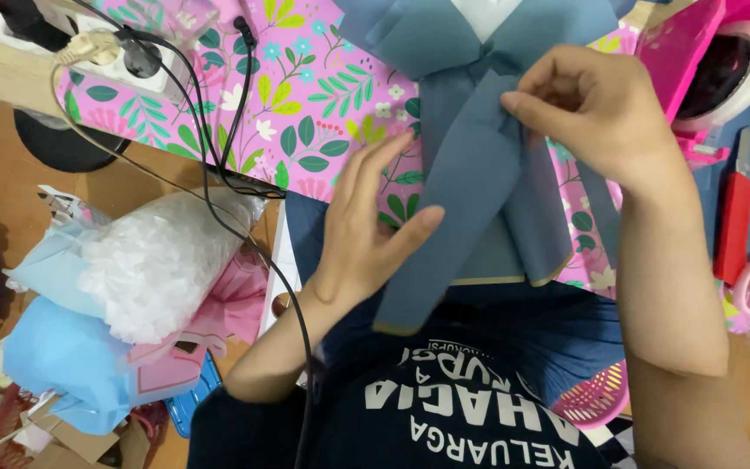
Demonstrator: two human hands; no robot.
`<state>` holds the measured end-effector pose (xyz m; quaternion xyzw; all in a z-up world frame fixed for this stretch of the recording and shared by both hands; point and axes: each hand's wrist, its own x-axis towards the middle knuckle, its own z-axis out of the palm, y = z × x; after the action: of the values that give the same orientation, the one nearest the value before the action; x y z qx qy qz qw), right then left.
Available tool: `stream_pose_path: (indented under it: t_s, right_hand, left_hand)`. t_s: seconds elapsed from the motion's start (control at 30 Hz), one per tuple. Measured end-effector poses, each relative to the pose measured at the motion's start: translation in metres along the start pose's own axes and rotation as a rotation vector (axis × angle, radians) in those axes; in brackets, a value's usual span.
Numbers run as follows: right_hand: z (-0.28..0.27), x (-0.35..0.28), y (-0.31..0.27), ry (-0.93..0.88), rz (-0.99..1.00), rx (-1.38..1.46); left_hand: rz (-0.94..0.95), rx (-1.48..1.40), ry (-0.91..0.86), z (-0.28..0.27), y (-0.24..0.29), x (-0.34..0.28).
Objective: The person wraps a bouquet of artificial flowers with blue paper, folding and taping the paper around the stems. They use scissors to trim the paper and a tape dispenser to secure the wrapping.
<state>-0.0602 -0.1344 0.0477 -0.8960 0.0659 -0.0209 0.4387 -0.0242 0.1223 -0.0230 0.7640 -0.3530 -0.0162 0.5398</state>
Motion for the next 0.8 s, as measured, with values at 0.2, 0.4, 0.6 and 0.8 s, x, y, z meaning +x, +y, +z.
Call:
stream_pose_path:
  t_s: [0.2, 0.4, 0.6, 0.8]
  right_hand:
    - [0.009, -0.050, -0.014, 0.203, 0.040, 0.035]
    - [0.012, -0.096, 0.027, 0.419, 0.080, 0.348]
    - [0.052, -0.135, 0.066, 0.484, 0.037, 0.615]
    - [0.066, -0.149, 0.096, 0.660, 0.069, 0.557]
  left_hand:
    - [-0.312, -0.541, -0.308, 0.020, 0.037, 0.046]
    - [-0.426, -0.852, -0.257, 0.058, 0.033, 0.030]
    - [-0.417, -0.765, -0.142, 0.073, 0.043, 0.016]
    - [-0.388, -0.951, -0.145, 0.093, 0.029, 0.003]
